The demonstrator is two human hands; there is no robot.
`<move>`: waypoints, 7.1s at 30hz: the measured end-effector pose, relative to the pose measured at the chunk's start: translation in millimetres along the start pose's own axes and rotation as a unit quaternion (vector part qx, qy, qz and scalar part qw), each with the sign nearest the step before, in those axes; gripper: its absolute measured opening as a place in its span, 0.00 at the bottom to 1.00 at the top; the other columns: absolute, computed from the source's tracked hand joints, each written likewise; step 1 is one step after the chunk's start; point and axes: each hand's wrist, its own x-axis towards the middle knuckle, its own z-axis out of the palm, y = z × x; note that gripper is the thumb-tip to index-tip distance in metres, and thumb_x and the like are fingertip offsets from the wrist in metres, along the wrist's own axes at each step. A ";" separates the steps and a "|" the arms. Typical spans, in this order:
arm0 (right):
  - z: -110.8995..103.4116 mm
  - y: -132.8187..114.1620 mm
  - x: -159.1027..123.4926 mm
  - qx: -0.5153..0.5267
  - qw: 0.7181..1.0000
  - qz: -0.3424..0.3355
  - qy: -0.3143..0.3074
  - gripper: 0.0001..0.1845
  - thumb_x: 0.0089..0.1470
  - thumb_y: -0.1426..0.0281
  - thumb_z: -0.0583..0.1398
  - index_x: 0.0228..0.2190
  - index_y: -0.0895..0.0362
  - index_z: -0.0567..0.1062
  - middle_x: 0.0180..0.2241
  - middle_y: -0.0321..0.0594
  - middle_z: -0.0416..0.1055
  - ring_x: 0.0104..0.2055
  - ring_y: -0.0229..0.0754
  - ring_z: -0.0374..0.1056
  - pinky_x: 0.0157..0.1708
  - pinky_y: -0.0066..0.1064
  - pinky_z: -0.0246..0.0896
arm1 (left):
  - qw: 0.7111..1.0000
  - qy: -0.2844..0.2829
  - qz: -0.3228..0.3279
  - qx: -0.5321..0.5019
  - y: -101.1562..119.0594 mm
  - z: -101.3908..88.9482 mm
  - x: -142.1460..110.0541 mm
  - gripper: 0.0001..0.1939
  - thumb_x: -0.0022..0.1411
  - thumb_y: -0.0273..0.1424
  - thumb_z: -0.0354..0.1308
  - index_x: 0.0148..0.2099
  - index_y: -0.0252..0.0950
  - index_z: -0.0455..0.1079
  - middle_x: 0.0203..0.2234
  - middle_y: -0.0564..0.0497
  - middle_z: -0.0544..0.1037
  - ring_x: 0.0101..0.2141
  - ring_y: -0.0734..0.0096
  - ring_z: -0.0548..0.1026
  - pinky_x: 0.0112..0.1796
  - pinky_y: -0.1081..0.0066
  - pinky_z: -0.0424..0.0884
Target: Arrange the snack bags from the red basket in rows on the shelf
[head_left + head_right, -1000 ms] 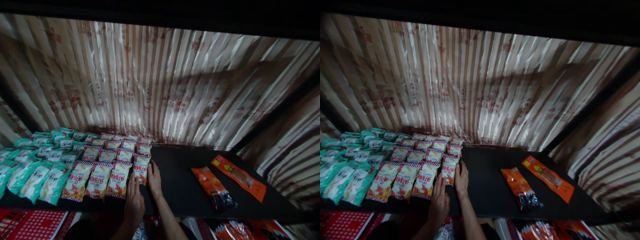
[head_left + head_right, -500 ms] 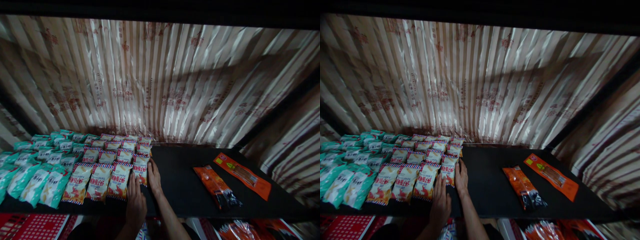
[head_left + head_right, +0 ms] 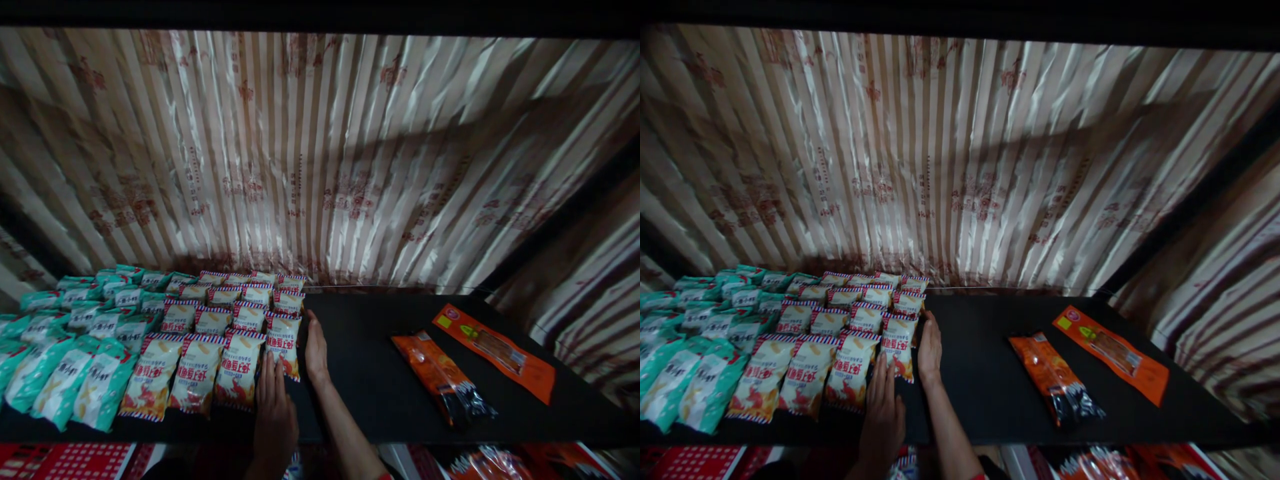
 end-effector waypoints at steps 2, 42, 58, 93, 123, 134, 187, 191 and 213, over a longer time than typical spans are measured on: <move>-3.4 1.8 11.4 -0.006 1.000 0.014 0.015 0.45 0.52 0.44 0.39 0.55 0.65 0.62 0.58 0.51 0.57 0.62 0.46 0.49 0.61 0.37 0.38 | 1.000 -0.005 0.000 0.009 0.3 -0.5 0.3 0.36 0.57 0.18 0.41 0.66 0.33 0.36 0.63 0.39 0.48 0.62 0.55 0.48 0.54 0.54 0.59; 15.7 8.7 53.6 0.065 0.996 0.047 -0.031 0.35 0.50 0.46 0.48 0.48 0.57 0.71 0.52 0.41 0.68 0.57 0.46 0.57 0.56 0.36 0.49 | 1.000 -0.016 -0.001 0.027 0.8 4.3 -1.3 0.38 0.56 0.15 0.42 0.66 0.33 0.33 0.64 0.40 0.42 0.62 0.54 0.46 0.53 0.54 0.61; 9.8 6.4 20.6 -0.018 1.000 0.017 -0.002 0.33 0.54 0.50 0.43 0.47 0.56 0.72 0.53 0.43 0.66 0.58 0.45 0.54 0.59 0.37 0.42 | 0.998 -0.054 -0.008 0.024 1.3 -0.8 1.0 0.34 0.55 0.18 0.42 0.64 0.31 0.45 0.63 0.40 0.49 0.62 0.54 0.47 0.54 0.51 0.60; -9.8 -19.4 -109.2 -0.105 0.993 -0.010 -0.049 0.33 0.54 0.53 0.47 0.52 0.62 0.67 0.55 0.49 0.62 0.59 0.48 0.55 0.59 0.41 0.45 | 0.998 -0.066 0.008 0.019 -2.9 -11.1 0.6 0.27 0.61 0.23 0.41 0.63 0.33 0.49 0.61 0.44 0.55 0.61 0.63 0.50 0.56 0.60 0.58; -14.4 115.2 -259.7 -0.258 0.890 0.302 -0.226 0.16 0.47 0.70 0.56 0.40 0.60 0.71 0.34 0.45 0.74 0.36 0.43 0.69 0.36 0.30 0.59 | 0.856 -0.464 -0.225 -0.046 -60.0 -33.4 -173.5 0.17 0.49 0.18 0.48 0.41 0.29 0.70 0.41 0.43 0.75 0.45 0.67 0.71 0.48 0.72 0.62; -7.1 111.5 -258.6 -0.059 0.922 0.343 -0.170 0.20 0.39 0.61 0.62 0.36 0.56 0.76 0.33 0.39 0.74 0.39 0.44 0.69 0.37 0.30 0.62 | 0.874 -0.408 -0.243 -0.104 -60.2 -35.2 -173.9 0.21 0.52 0.25 0.47 0.50 0.30 0.65 0.46 0.41 0.73 0.48 0.64 0.71 0.50 0.67 0.64; -58.0 6.5 -251.5 0.315 0.841 0.414 -0.147 0.26 0.39 0.55 0.64 0.37 0.60 0.73 0.31 0.44 0.76 0.36 0.48 0.72 0.34 0.36 0.64 | 0.968 -0.159 0.133 -0.142 -28.5 -102.9 -167.7 0.29 0.58 0.16 0.37 0.62 0.34 0.45 0.56 0.39 0.61 0.61 0.62 0.51 0.55 0.55 0.61; -55.8 1.9 -253.1 0.311 0.851 0.405 -0.121 0.24 0.37 0.58 0.66 0.35 0.60 0.73 0.31 0.44 0.76 0.35 0.47 0.72 0.35 0.35 0.65 | 0.967 -0.151 0.142 -0.146 -27.6 -108.9 -168.4 0.29 0.57 0.16 0.38 0.61 0.34 0.47 0.57 0.40 0.61 0.61 0.62 0.50 0.55 0.56 0.61; -52.6 -2.4 -259.7 0.329 0.873 0.355 -0.054 0.24 0.33 0.64 0.68 0.36 0.57 0.72 0.27 0.39 0.76 0.35 0.49 0.72 0.34 0.36 0.66 | 0.968 -0.176 0.153 -0.088 -21.1 -115.3 -171.8 0.31 0.55 0.18 0.43 0.62 0.33 0.47 0.59 0.40 0.58 0.61 0.58 0.50 0.54 0.54 0.60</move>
